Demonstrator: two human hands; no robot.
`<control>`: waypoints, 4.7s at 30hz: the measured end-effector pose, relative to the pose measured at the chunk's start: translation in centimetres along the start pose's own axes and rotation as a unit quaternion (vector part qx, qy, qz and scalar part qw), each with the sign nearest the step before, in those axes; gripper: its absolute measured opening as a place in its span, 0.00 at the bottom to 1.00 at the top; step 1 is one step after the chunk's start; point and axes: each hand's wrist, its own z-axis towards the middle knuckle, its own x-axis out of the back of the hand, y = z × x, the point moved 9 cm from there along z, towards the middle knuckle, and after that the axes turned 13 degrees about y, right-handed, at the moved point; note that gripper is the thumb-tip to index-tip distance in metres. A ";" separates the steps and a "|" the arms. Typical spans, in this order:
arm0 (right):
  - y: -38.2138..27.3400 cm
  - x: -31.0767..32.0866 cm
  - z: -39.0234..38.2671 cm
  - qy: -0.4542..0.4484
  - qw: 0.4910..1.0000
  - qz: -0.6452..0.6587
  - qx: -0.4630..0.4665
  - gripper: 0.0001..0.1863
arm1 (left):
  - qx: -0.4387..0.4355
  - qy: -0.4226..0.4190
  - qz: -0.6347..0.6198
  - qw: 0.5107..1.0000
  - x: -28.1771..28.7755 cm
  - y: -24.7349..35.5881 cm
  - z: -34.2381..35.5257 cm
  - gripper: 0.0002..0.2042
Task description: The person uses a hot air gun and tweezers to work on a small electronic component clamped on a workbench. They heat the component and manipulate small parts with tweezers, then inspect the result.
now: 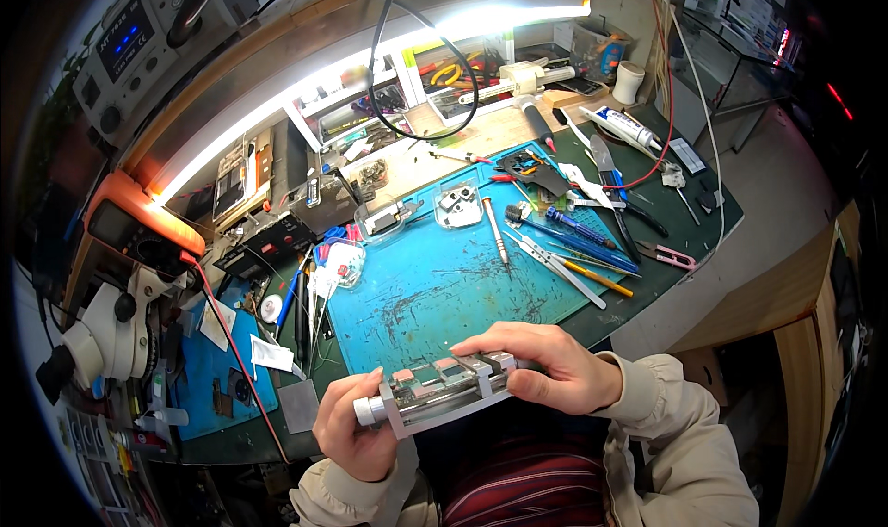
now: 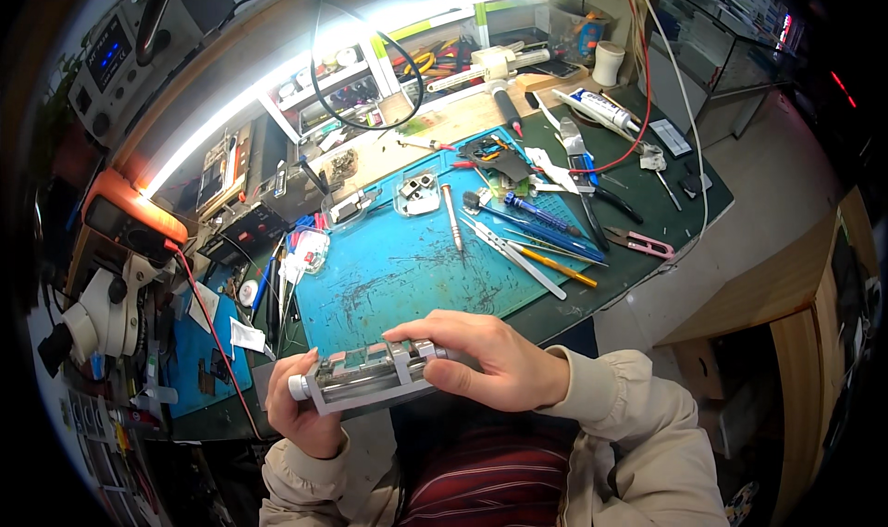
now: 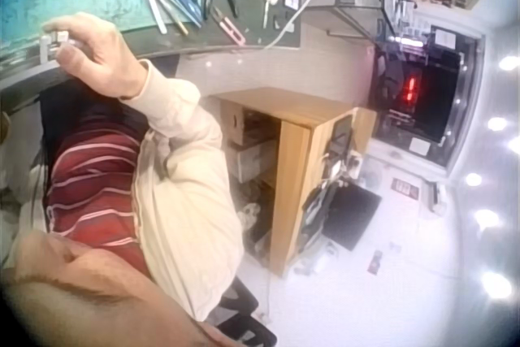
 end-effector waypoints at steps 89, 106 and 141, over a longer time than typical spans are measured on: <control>-1.1 1.7 -1.3 0.028 0.950 -0.259 0.172 0.41 | 0.036 -0.189 -0.082 0.978 -2.5 -1.5 -0.4 0.43; 0.6 2.8 0.2 0.024 0.916 -0.379 0.130 0.39 | 0.043 -0.264 0.018 0.963 -5.4 -3.6 -0.4 0.39; 0.4 4.5 -0.2 0.092 0.892 -0.425 0.124 0.17 | 0.066 -0.276 0.011 0.959 -5.4 -4.3 -0.9 0.42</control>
